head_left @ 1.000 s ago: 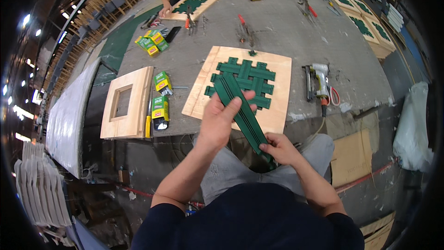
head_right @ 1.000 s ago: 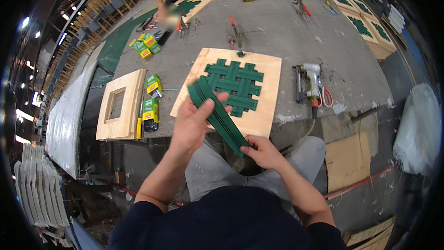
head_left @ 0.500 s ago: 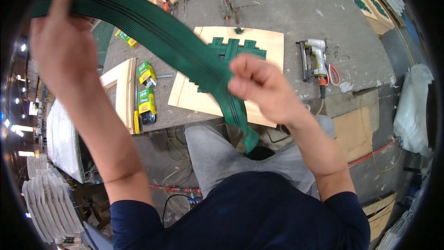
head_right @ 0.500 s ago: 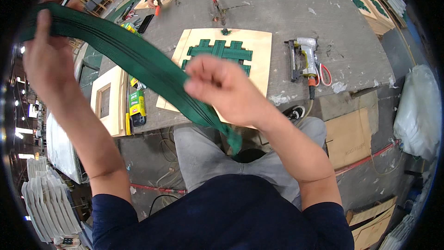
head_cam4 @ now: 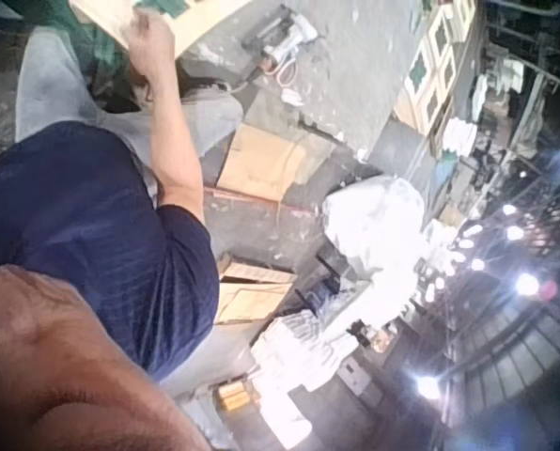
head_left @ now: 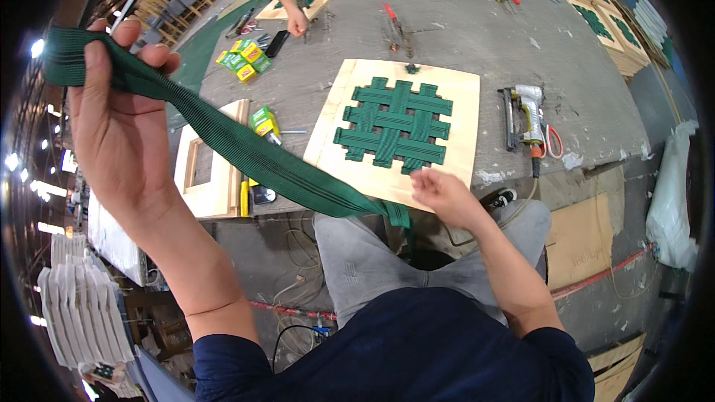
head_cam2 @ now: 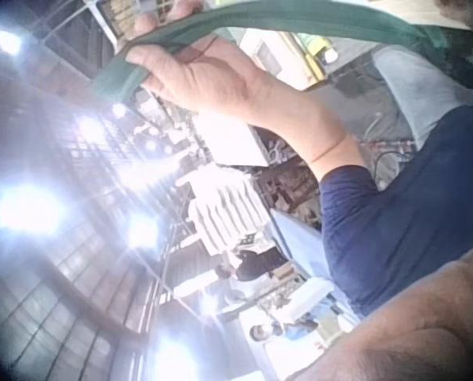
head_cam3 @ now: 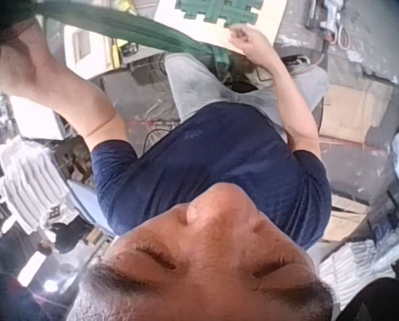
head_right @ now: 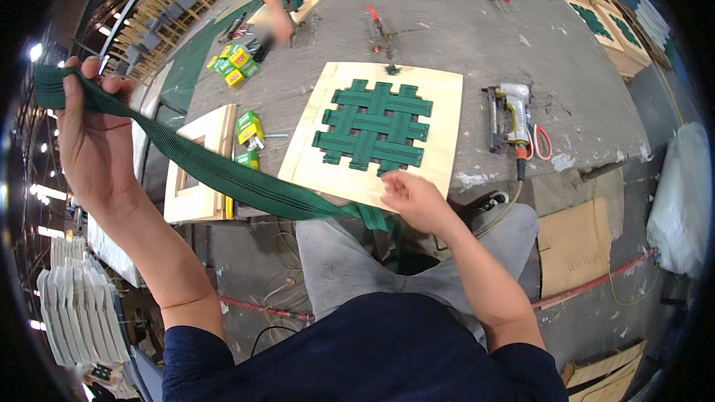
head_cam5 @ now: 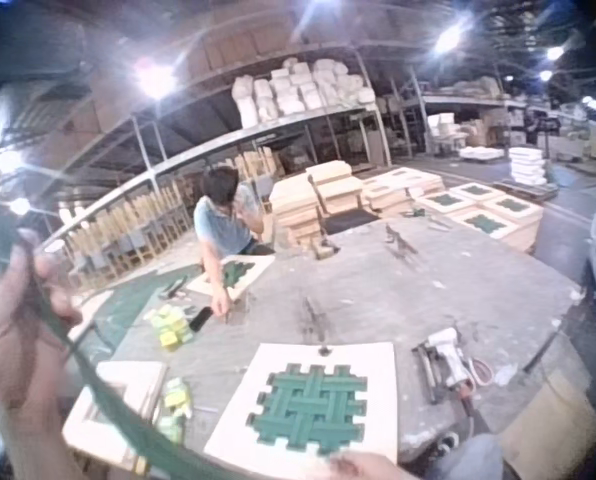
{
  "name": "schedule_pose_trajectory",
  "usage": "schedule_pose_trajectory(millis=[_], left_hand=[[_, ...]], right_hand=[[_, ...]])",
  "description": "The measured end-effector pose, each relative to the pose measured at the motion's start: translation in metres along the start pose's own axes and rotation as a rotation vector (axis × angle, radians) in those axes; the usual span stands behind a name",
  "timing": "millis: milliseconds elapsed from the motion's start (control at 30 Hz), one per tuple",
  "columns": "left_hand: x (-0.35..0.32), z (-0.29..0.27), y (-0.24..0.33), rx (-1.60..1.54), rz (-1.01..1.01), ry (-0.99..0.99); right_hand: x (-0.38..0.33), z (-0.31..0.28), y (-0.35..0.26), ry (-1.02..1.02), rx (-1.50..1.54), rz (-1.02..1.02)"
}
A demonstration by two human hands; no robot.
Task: The person assembles a decorative tree pattern on a wooden board by placing green plastic strips in a grid and securing them with a pneumatic nail gun. The person repeatedly positions the strips and fastens them to the board.
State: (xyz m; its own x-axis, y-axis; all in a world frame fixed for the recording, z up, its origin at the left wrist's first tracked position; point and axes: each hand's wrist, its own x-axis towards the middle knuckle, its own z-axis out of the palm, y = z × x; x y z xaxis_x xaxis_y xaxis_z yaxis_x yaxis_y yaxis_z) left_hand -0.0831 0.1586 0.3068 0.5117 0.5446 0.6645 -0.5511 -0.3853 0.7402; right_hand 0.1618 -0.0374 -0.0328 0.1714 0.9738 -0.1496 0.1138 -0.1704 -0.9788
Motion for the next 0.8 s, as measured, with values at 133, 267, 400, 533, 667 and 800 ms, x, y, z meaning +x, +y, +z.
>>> schedule_pose_trajectory(millis=[133, 267, 400, 533, 667, 800], left_hand=[[-0.011, 0.010, 0.055, 0.107, 0.054, -0.012], [-0.017, 0.016, 0.082, 0.205, 0.125, 0.063], [-0.039, 0.022, 0.112, 0.249, 0.131, 0.114], [-0.112, 0.021, 0.063, 0.646, -0.448, 0.036], [-0.187, 0.021, -0.049, 0.774, -0.646, -1.112], [-0.256, 0.039, -0.152, -0.161, -1.011, -0.366]], right_hand=[[-0.014, 0.052, 0.007, -0.203, -0.299, 0.007], [0.018, 0.099, 0.021, -0.077, -0.134, 0.046], [0.041, 0.116, 0.012, -0.150, 0.437, 0.115], [0.039, 0.051, -0.025, -0.161, 0.837, 0.222], [0.027, 0.026, -0.067, -0.184, 0.813, 0.038], [-0.014, 0.037, -0.085, -0.296, 0.591, 0.016]])
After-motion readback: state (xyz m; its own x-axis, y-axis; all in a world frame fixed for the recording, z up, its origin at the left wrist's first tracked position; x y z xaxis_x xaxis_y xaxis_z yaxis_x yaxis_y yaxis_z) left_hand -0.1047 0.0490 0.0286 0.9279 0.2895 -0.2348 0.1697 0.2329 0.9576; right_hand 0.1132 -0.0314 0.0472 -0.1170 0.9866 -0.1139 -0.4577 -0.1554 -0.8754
